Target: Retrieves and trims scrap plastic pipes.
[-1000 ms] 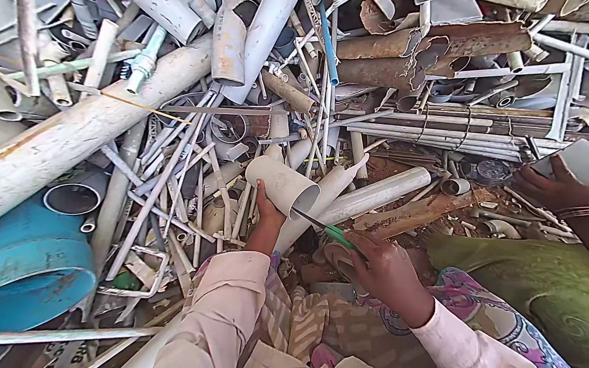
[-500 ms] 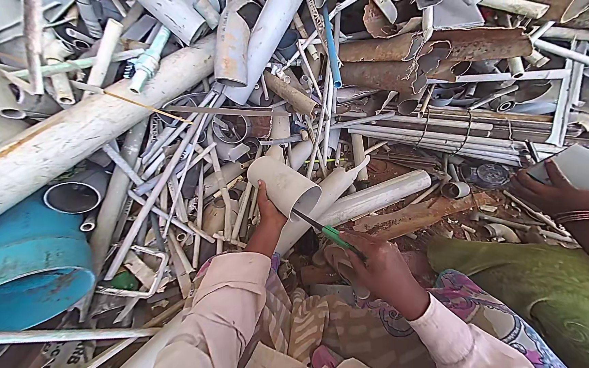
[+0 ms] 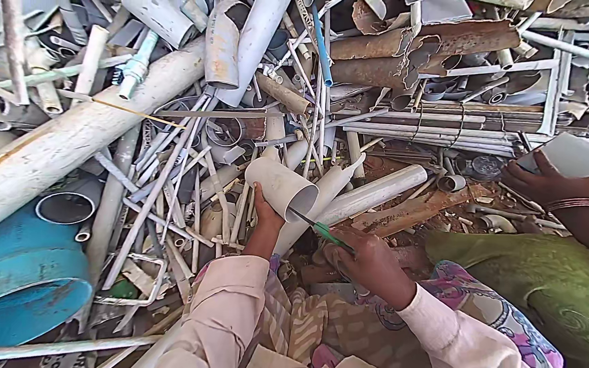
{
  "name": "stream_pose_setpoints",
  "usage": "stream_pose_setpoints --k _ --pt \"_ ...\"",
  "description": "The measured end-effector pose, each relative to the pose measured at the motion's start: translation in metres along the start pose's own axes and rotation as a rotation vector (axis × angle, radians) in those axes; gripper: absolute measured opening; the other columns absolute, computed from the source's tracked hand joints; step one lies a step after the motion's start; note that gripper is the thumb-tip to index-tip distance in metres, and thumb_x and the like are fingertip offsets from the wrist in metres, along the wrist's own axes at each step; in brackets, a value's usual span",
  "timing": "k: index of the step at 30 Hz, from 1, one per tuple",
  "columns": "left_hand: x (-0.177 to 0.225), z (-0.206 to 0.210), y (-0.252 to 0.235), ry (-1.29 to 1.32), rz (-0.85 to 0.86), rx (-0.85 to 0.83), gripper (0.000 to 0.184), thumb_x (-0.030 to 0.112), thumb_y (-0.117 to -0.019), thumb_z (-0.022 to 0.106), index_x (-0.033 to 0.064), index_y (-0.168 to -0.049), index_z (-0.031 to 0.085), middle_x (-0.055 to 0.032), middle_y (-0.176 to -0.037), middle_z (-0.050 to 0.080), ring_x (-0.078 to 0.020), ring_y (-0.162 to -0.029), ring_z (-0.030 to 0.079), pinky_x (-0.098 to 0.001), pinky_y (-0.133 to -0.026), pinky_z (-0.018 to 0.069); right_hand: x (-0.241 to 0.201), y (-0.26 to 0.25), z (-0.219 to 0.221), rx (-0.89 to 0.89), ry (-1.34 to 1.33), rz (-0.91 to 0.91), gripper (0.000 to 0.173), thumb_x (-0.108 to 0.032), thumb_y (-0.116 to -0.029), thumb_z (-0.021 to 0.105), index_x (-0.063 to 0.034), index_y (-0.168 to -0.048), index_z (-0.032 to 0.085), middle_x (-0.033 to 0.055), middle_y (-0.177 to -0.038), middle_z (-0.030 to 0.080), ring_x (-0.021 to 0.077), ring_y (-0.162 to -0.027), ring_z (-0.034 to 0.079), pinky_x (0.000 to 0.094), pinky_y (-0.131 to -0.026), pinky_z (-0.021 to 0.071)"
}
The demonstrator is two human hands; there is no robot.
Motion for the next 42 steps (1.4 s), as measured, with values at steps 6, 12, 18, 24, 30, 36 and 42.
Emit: stream_pose_setpoints --k 6,12,18,24,30,36,42 --pt "-0.001 -0.001 -0.001 -0.012 0.009 -0.031 0.059 0.055 -0.1080 0.021 0.0147 -0.142 0.047 -0.0111 -0.126 0.064 -0.0227 -0.115 0.064 -0.0502 -0.095 0.0539 0.001 -0.002 0.000 0.205 0.064 -0.067 0.024 -0.008 -0.0903 0.064 -0.0021 -0.110 0.078 0.0168 -0.112 0.076 0.0310 -0.079 0.077 0.0457 -0.061 0.0611" --pt "-0.001 0.000 -0.001 -0.006 0.019 -0.054 0.058 0.054 -0.1085 0.019 0.0144 -0.142 0.046 -0.0108 -0.124 0.065 -0.0221 -0.113 0.065 -0.0486 -0.094 0.0546 0.007 -0.004 0.004 0.168 -0.006 -0.095 0.024 -0.009 -0.0930 0.062 -0.0007 -0.109 0.077 0.0170 -0.107 0.076 0.0294 -0.080 0.077 0.0437 -0.066 0.0625" --pt "-0.003 0.000 0.000 -0.020 0.012 -0.062 0.058 0.054 -0.1084 0.019 0.0140 -0.140 0.047 -0.0103 -0.121 0.066 -0.0214 -0.111 0.066 -0.0479 -0.093 0.0555 0.012 -0.008 0.008 0.063 -0.090 -0.057 0.026 -0.012 -0.0972 0.062 0.0002 -0.116 0.075 0.0190 -0.115 0.074 0.0318 -0.092 0.076 0.0471 -0.077 0.0625" --pt "-0.004 -0.001 0.000 -0.021 0.000 -0.072 0.060 0.055 -0.1079 0.019 0.0149 -0.142 0.046 -0.0111 -0.125 0.065 -0.0231 -0.115 0.064 -0.0499 -0.095 0.0540 0.008 -0.008 0.012 0.141 0.071 -0.096 0.027 -0.010 -0.0962 0.059 0.0003 -0.115 0.076 0.0197 -0.116 0.075 0.0334 -0.082 0.077 0.0471 -0.064 0.0620" --pt "-0.005 -0.001 -0.001 -0.011 0.001 -0.084 0.061 0.055 -0.1079 0.018 0.0143 -0.143 0.045 -0.0108 -0.127 0.064 -0.0225 -0.117 0.063 -0.0492 -0.096 0.0536 0.013 -0.012 0.011 0.121 0.023 -0.038 0.027 -0.013 -0.0973 0.062 0.0017 -0.117 0.075 0.0211 -0.109 0.075 0.0354 -0.086 0.077 0.0492 -0.070 0.0623" --pt "-0.005 -0.001 -0.002 -0.013 -0.002 -0.080 0.062 0.057 -0.1073 0.017 0.0156 -0.144 0.045 -0.0109 -0.129 0.063 -0.0231 -0.119 0.062 -0.0505 -0.097 0.0529 0.009 -0.013 0.015 -0.013 -0.149 -0.064 0.028 -0.014 -0.0970 0.064 0.0027 -0.117 0.074 0.0208 -0.106 0.075 0.0343 -0.093 0.075 0.0480 -0.083 0.0609" --pt "-0.006 -0.003 -0.001 -0.028 -0.003 -0.061 0.062 0.057 -0.1075 0.018 0.0145 -0.143 0.047 -0.0115 -0.127 0.064 -0.0238 -0.117 0.063 -0.0520 -0.097 0.0531 0.005 -0.013 0.011 0.249 0.186 -0.107 0.025 -0.011 -0.0953 0.062 0.0019 -0.111 0.076 0.0201 -0.104 0.075 0.0328 -0.069 0.075 0.0451 -0.055 0.0599"
Point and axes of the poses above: each hand's wrist, its own y-axis away from the middle knuckle, its own z-axis out of the palm, x = y × z, the point moved 5 cm from there along -y, towards the middle knuckle
